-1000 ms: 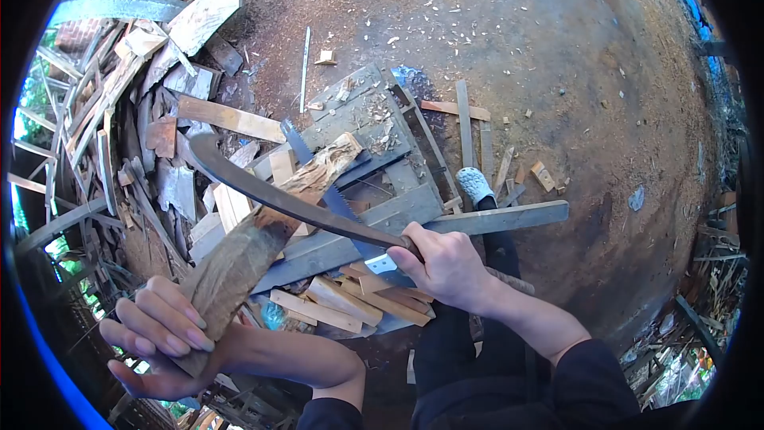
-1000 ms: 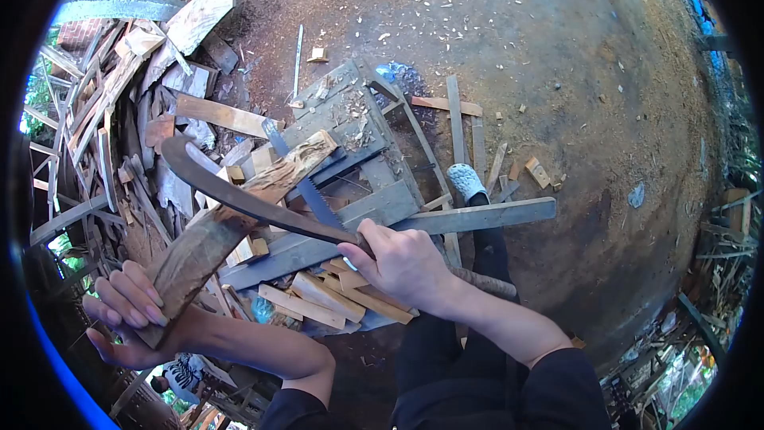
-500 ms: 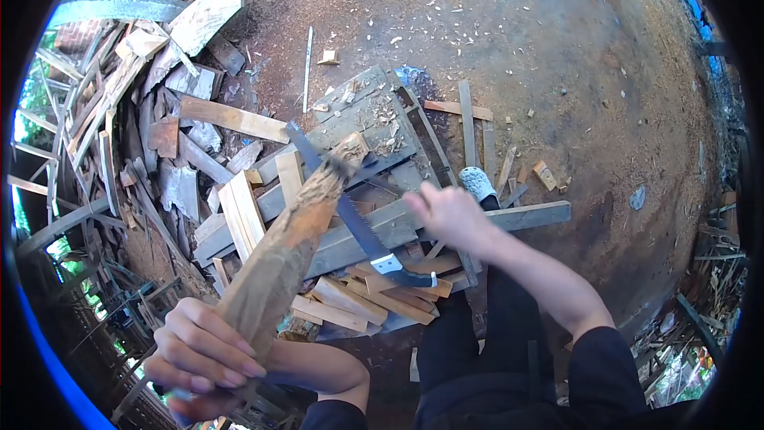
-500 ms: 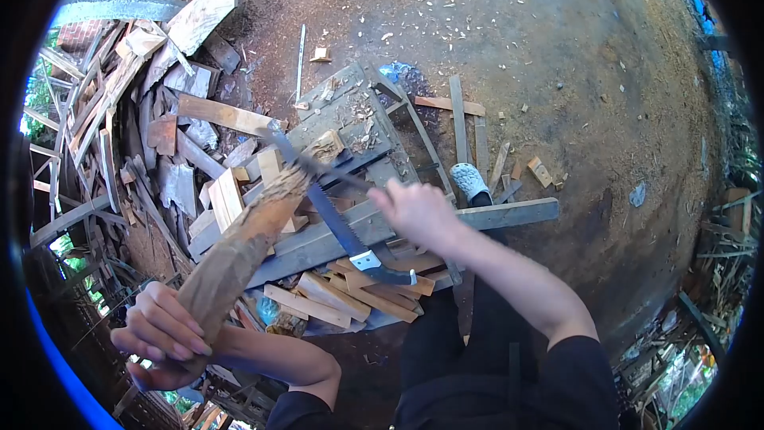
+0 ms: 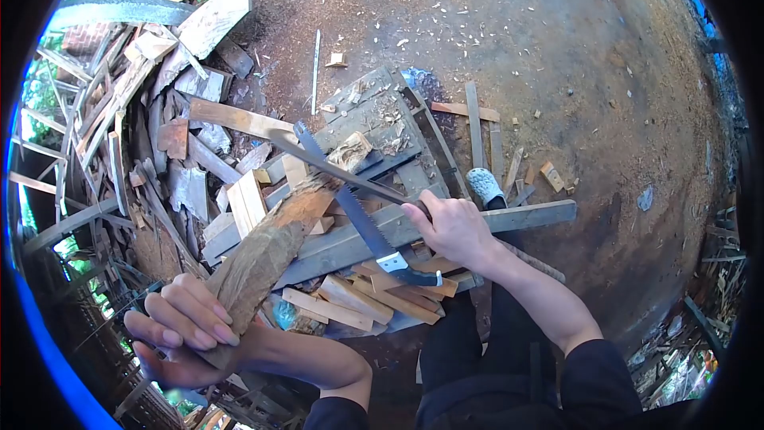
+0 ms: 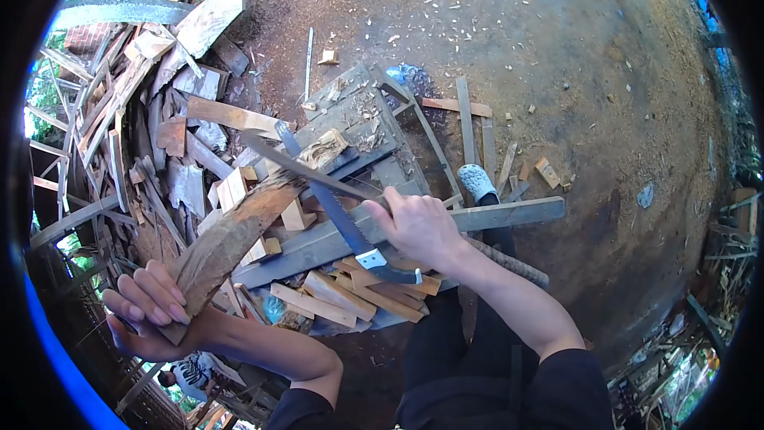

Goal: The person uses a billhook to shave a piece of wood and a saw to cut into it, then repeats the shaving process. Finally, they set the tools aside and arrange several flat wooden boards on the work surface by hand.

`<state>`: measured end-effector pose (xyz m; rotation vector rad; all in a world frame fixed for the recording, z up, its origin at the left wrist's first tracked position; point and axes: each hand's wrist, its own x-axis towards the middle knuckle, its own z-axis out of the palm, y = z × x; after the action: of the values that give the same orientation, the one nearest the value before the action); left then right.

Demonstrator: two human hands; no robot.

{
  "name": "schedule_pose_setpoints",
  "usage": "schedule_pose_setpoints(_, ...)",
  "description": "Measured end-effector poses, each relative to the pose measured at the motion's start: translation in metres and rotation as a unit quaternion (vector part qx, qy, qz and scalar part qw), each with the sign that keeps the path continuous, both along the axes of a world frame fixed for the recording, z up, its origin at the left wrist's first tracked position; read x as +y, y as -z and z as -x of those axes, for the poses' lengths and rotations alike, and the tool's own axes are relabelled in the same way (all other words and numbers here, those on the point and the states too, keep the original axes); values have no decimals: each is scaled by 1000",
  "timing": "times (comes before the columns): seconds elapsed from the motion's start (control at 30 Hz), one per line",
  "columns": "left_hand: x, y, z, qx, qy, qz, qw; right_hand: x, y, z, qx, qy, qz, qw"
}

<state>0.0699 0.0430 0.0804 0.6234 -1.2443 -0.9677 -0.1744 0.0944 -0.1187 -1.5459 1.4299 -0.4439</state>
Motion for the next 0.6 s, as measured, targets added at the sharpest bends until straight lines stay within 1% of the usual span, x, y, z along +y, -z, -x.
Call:
schedule_pose_setpoints(0.03,-3,0,3,-1,1,0,1000,-4,-19,2,-31,10,9,999)
schedule_pose_setpoints(0.07,-5,-1,7,-1,0,0,1000,-7,-41,3,-32,10,9,999)
schedule_pose_setpoints(0.1,-7,-1,10,-1,0,-1,1000,-8,-64,5,-96,18,48,994)
schedule_pose_setpoints(0.13,-9,-2,9,-13,24,-1,1000,-6,-76,5,-160,27,88,983)
schedule_pose_setpoints(0.17,-11,-3,10,-13,26,1,1000,-3,-77,3,-160,29,90,983)
schedule_pose_setpoints(0.23,-14,-4,15,-23,79,-8,997,2,-75,1,-183,16,123,975)
schedule_pose_setpoints(0.27,-15,-3,23,-11,71,3,997,4,-50,-3,-88,-40,68,993)
schedule_pose_setpoints(0.3,-13,-3,21,-11,72,6,997,0,-30,4,-88,-38,71,993)
schedule_pose_setpoints(0.33,-11,-2,16,-9,70,0,997,-5,-12,14,-23,-36,30,999)
schedule_pose_setpoints(0.37,-10,-1,13,-4,68,-6,998,-8,-4,22,45,-33,-10,998)
schedule_pose_setpoints(0.4,-8,1,13,2,65,-5,998,-12,-12,27,47,-33,-3,998)
schedule_pose_setpoints(0.47,-7,0,13,-1,66,-6,998,1,-48,35,-55,11,11,998)
schedule_pose_setpoints(0.5,-9,0,14,-4,74,-1,997,7,-64,34,-54,14,6,998)
schedule_pose_setpoints(0.57,-8,0,16,-1,84,-7,996,14,-89,23,-195,51,93,975)
schedule_pose_setpoints(0.6,-9,-1,16,-1,93,-11,996,20,-77,11,-202,48,129,970)
